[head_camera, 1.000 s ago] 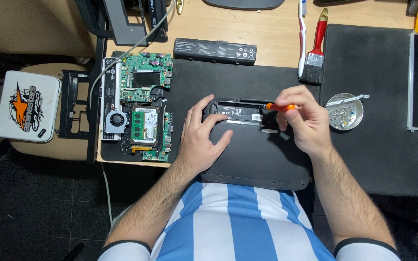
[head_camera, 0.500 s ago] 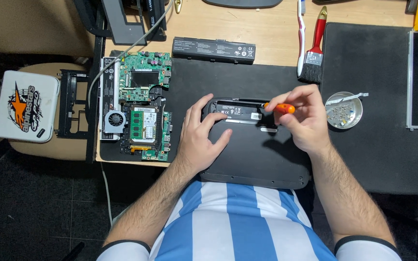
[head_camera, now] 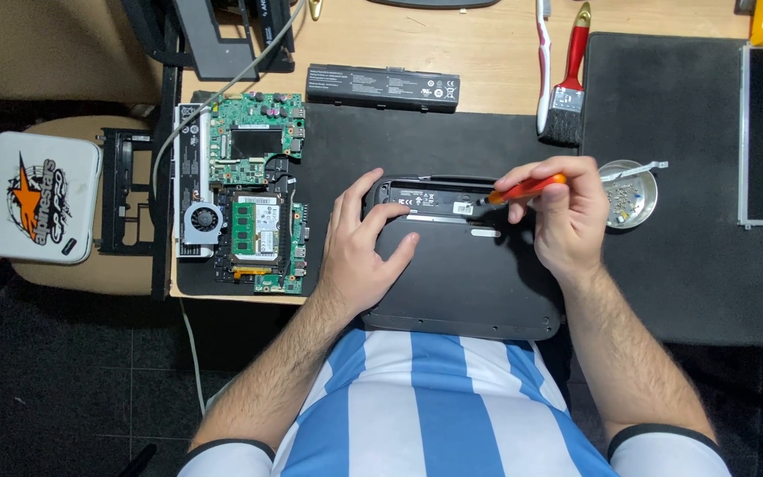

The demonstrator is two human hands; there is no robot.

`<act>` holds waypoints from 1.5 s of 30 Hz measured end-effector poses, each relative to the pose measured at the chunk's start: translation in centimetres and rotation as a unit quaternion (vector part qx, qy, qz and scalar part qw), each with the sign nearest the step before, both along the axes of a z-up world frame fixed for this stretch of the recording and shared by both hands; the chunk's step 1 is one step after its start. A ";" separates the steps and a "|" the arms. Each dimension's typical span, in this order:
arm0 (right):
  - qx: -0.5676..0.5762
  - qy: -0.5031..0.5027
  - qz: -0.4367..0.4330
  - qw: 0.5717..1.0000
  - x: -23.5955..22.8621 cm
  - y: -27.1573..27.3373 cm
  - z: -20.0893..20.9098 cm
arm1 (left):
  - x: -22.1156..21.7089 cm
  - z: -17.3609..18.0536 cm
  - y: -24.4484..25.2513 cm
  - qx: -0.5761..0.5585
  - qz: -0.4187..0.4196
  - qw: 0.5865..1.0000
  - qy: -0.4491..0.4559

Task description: The person disassembles a laptop by first removing the screen bezel and then using a screwdriver to remove screws from the bottom case. They proceed to remove the battery and other internal components.

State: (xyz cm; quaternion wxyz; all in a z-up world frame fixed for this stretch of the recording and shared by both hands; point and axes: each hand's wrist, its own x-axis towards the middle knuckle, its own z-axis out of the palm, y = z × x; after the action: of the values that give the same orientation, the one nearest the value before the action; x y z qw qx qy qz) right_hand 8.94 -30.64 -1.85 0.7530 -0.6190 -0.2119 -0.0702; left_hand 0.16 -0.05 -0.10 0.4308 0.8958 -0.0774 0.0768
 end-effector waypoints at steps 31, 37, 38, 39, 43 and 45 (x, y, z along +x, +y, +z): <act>-0.143 -0.058 -0.333 0.930 -5.3 -8.4 1.0 | -0.6 0.5 -0.1 0.046 0.013 0.998 -0.030; 0.034 0.130 -0.279 0.951 -9.9 -4.8 -0.2 | -2.6 0.6 -0.6 -0.183 0.006 0.983 0.008; 0.076 0.142 -0.246 0.956 -10.3 -4.5 -0.3 | -2.7 0.3 -0.5 -0.234 0.001 0.972 0.007; 0.117 0.153 -0.211 0.958 -10.8 -4.1 -0.3 | -2.9 0.0 -0.5 -0.285 -0.004 0.958 0.007; 0.091 0.152 -0.235 0.956 -10.3 -4.7 -1.7 | -2.0 -0.9 -0.2 -0.387 0.019 0.922 0.027; 0.100 0.139 -0.232 0.958 -9.6 -4.3 -1.1 | -1.5 -0.9 -0.2 -0.452 0.040 0.891 0.024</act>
State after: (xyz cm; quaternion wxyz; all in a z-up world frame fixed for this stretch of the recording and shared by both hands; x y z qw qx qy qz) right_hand -0.64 -34.94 -2.99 0.7962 -0.5761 0.0521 -0.1774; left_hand -1.31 -0.24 -0.95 0.7874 0.6084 0.0117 0.0989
